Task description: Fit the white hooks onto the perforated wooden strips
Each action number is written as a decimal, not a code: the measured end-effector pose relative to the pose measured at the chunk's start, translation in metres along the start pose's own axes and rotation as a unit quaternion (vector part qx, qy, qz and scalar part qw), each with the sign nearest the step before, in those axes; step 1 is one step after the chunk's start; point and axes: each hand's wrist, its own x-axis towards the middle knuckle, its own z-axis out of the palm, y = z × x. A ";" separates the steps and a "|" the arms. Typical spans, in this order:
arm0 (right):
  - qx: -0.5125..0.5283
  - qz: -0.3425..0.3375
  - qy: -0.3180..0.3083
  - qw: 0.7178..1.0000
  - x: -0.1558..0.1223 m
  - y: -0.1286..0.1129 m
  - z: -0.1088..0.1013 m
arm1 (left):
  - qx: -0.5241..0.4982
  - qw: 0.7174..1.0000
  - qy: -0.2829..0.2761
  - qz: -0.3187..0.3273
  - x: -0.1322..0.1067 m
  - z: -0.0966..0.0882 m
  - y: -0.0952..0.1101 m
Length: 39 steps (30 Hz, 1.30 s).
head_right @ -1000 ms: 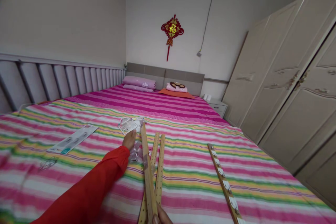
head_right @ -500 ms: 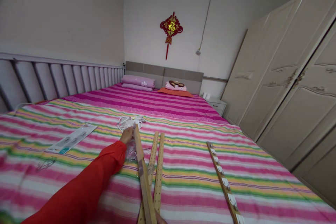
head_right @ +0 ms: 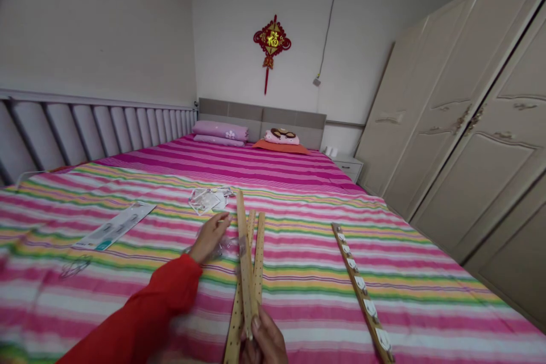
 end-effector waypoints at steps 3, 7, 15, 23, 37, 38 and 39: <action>0.009 0.000 -0.029 1.000 0.007 -0.001 0.009 | -0.110 0.992 -0.048 -0.046 -0.036 0.013 -0.001; 0.008 0.006 -0.038 0.999 0.004 0.000 0.015 | -0.176 0.979 -0.059 -0.085 -0.058 0.019 -0.011; 0.039 0.003 -0.003 0.999 -0.014 -0.015 0.003 | -0.101 0.990 -0.078 -0.062 -0.064 -0.005 -0.027; 0.103 -0.014 0.041 0.994 -0.030 -0.029 -0.022 | 0.204 0.971 -0.030 0.119 -0.092 0.000 -0.041; -0.039 -0.067 0.022 0.997 -0.026 -0.005 -0.036 | 0.364 0.922 -0.121 0.056 -0.095 0.041 -0.025; -0.057 -0.070 0.029 0.995 -0.027 -0.006 -0.037 | 0.368 0.921 -0.110 0.064 -0.095 0.040 -0.026; -0.073 -0.071 0.036 0.994 -0.029 -0.008 -0.038 | 0.370 0.921 -0.095 0.072 -0.095 0.038 -0.028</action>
